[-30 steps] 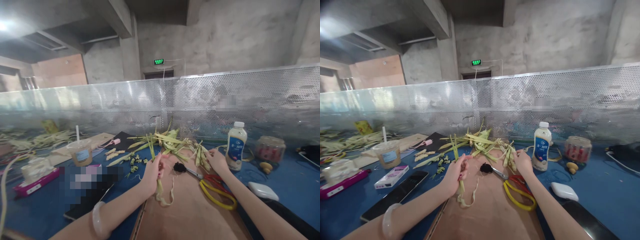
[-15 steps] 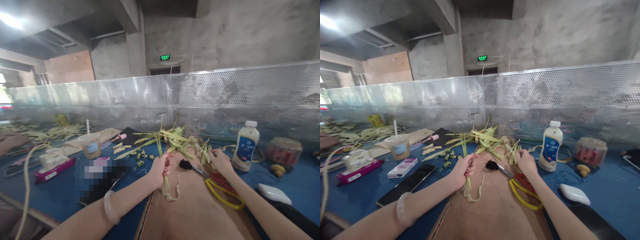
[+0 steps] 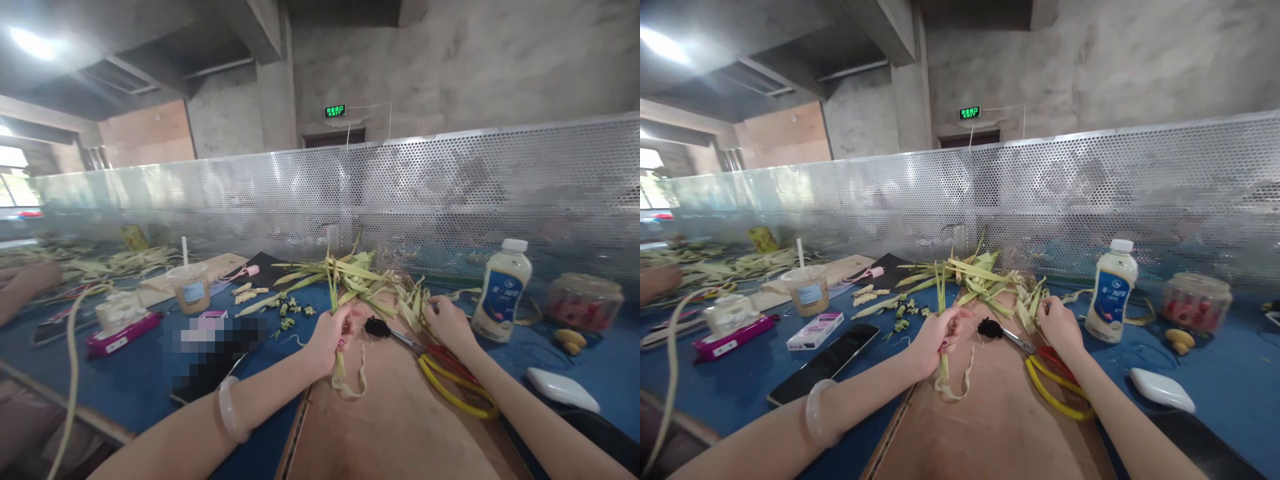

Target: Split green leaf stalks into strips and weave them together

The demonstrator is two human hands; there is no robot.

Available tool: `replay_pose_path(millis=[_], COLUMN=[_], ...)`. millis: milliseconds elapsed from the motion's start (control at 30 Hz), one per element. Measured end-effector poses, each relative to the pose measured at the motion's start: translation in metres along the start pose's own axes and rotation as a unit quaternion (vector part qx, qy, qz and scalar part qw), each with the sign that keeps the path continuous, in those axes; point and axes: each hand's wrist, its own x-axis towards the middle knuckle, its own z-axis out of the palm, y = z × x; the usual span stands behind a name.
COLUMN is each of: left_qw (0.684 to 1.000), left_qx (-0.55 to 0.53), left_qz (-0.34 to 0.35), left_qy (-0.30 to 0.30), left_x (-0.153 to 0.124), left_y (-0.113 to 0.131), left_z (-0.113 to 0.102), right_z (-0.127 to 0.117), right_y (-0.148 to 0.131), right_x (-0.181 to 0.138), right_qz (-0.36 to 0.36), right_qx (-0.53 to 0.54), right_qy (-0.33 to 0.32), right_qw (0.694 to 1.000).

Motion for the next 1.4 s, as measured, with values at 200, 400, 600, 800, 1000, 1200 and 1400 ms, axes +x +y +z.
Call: replay_pose_path(millis=[200, 400, 600, 800, 1000, 1200, 1400], left_qw=[1.0, 1.0, 1.0, 0.99, 0.985, 0.984, 0.982], left_qx=[0.006, 0.023, 0.0, -0.1, -0.147, -0.145, -0.147], left_qz=[0.007, 0.006, 0.0, 0.033, 0.004, -0.006, 0.012], left_qy=[-0.007, -0.01, -0.003, 0.09, 0.094, 0.1, 0.118], left_x=[-0.002, -0.002, 0.003, 0.016, 0.017, 0.015, 0.018], left_y=[0.001, 0.001, -0.003, -0.001, -0.003, -0.003, -0.003], left_z=[0.002, 0.002, 0.0, -0.015, -0.017, -0.014, -0.017], right_z=[-0.002, -0.003, -0.001, 0.0, 0.001, -0.002, -0.019], right_y=[-0.004, -0.006, -0.005, -0.004, -0.001, -0.001, -0.022], right_x=[-0.002, -0.004, -0.005, -0.006, -0.006, -0.007, -0.004], right_qz=[-0.019, -0.018, -0.025, -0.034, -0.019, -0.009, -0.012], right_qx=[-0.009, -0.01, -0.014, -0.007, -0.002, 0.019, 0.082], right_qy=[-0.014, -0.019, -0.023, -0.022, -0.029, -0.018, 0.052], right_qw=[1.0, 1.0, 0.999, 0.999, 0.999, 1.0, 0.995])
